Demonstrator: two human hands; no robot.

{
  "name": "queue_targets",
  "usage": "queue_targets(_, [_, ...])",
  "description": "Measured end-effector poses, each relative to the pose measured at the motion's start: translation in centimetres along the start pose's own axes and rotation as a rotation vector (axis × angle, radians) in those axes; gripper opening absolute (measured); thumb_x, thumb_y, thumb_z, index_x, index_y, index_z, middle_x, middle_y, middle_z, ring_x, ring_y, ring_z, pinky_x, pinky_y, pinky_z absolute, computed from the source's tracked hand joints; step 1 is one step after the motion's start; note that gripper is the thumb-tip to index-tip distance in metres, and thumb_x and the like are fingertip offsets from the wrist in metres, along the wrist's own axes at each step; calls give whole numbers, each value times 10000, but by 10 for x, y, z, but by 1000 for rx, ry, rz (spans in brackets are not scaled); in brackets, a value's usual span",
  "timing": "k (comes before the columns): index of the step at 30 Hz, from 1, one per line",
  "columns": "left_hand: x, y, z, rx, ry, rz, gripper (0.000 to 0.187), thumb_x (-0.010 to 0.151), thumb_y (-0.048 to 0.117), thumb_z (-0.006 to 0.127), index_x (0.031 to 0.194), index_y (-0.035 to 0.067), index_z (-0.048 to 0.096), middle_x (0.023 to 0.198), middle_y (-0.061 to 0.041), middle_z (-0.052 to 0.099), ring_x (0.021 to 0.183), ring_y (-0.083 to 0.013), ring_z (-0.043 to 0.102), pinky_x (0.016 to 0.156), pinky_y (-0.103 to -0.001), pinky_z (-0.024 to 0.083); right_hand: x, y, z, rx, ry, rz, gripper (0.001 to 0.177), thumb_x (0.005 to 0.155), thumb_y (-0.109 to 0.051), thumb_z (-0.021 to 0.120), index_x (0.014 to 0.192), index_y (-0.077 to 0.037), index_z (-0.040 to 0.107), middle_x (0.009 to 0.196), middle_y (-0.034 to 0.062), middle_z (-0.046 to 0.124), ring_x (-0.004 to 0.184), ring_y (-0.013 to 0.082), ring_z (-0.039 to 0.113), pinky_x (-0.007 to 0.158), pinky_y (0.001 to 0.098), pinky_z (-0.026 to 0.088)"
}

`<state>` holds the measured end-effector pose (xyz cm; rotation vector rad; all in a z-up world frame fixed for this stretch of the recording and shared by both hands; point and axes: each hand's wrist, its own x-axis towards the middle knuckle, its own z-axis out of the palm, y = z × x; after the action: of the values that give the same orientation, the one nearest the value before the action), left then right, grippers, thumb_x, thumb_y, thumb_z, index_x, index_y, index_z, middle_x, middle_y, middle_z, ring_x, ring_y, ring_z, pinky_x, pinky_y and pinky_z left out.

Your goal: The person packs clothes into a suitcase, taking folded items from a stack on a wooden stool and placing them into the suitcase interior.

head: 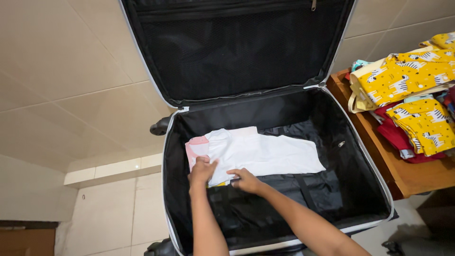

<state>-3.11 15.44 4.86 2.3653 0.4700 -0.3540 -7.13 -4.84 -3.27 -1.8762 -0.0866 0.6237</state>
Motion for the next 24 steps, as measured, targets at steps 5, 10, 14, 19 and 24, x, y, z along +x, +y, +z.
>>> queue_targets(5, [-2, 0, 24, 85, 183, 101, 801, 644, 310, 926, 1286, 102, 493, 1250, -90, 686, 1190, -280, 661, 1060, -492, 435, 24, 41, -26, -514, 174, -297, 611, 769, -117, 768, 1356, -236, 649, 1042, 144, 539, 1032, 320, 517, 954, 429, 479])
queue_targets(10, [1, 11, 28, 214, 355, 103, 852, 638, 264, 921, 1360, 133, 487, 1355, -147, 555, 1294, -354, 522, 1050, -524, 408, 37, 90, -115, -19, 438, -111, 526, 778, -42, 638, 1294, -133, 594, 1279, 110, 500, 1037, 306, 647, 926, 408, 554])
queue_targets(14, [12, 32, 21, 10, 361, 161, 730, 703, 283, 886, 1323, 114, 540, 1350, -168, 549, 1309, -399, 472, 1090, -541, 371, 15, 118, -192, -274, 821, -250, 553, 764, 8, 713, 1305, -34, 607, 1329, 204, 557, 1252, 363, 555, 1076, 383, 453])
queue_targets(19, [49, 43, 38, -262, 335, 34, 710, 779, 348, 865, 1316, 33, 523, 1344, -207, 568, 1322, -468, 442, 1129, -566, 336, -3, 129, -223, -207, 940, -153, 703, 736, -8, 702, 1415, -52, 524, 1382, 203, 559, 1270, 364, 572, 1069, 395, 462])
queue_targets(24, [74, 22, 55, -336, 394, 79, 763, 719, 206, 926, 1264, -85, 479, 1319, -327, 494, 1076, -466, 607, 901, -476, 540, -9, 128, -225, -187, 845, 50, 855, 689, -23, 764, 1487, -98, 466, 1402, 218, 529, 1239, 375, 564, 1027, 402, 468])
